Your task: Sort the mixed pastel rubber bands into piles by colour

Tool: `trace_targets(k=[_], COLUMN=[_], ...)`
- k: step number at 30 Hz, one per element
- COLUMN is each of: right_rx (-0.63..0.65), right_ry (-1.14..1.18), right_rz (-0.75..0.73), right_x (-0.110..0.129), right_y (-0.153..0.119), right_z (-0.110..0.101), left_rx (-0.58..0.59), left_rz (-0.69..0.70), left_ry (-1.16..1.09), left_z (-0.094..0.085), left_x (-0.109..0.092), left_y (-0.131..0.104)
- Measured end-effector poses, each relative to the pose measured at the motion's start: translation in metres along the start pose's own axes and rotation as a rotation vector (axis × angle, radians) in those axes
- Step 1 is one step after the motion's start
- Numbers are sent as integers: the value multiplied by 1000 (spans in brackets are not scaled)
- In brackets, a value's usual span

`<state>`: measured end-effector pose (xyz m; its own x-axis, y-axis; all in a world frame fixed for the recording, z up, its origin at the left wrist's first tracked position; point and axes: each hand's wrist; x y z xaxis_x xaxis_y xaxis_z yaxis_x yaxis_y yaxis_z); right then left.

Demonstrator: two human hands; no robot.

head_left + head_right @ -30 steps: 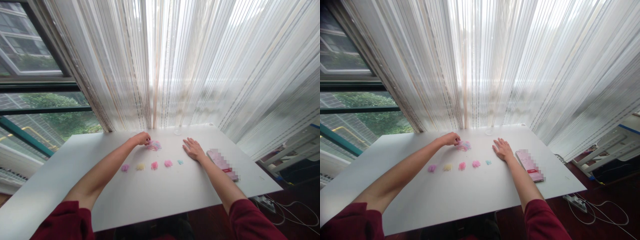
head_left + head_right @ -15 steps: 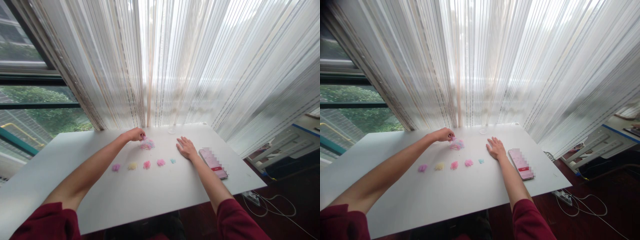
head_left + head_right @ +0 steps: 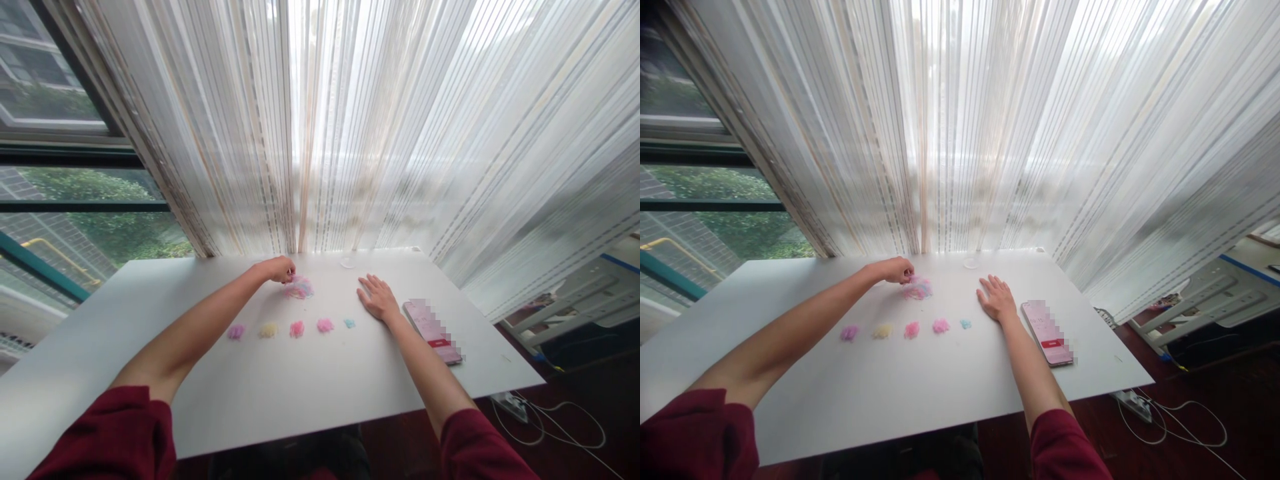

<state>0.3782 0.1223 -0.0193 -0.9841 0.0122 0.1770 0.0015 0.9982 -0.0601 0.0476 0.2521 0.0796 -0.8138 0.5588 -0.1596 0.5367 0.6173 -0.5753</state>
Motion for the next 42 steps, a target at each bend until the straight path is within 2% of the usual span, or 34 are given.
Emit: trace_targets(k=[10,15,18,21,23,26,29,33,37,42], right_rx=[-12,-17,-22,-18,-6,12,15,12,6,-10], right_ry=[2,-12,-22,-31,-37,-47,-52,-58,-64,-62], right_rz=[1,-6,-12,-13,-7,4,11,11,11,7], right_x=[-2,-3,-4,-6,-7,-9,-11,-12,-14,-16], right_y=[1,3,3,4,5,7,9,10,11,13], right_z=[3,4,5,7,9,12,14,15,16,18], left_rx=[-13,-66,-88,-85,-78,-55,-34,9,-19,-82], left_rz=[22,65,110,172,220,260,243,180,152,162], left_ry=[38,52,64,76,80,93,106,114,86,2], left_z=[-17,-24,-20,-4,16,55,99,143,159,157], left_x=[-4,-11,-23,-41,-56,-80,-99,-114,-116,-104], left_y=[-21,-47,-69,-91,-103,-117,-124,-123,-121,-128])
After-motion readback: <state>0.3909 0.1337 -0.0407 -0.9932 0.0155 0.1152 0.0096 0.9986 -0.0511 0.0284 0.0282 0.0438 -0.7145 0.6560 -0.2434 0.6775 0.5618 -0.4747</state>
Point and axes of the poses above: each hand's wrist, its own y-axis towards the middle knuckle, its own z-axis out of the palm, x = y × z, and after that the axes turned 13 degrees about x, right-handed
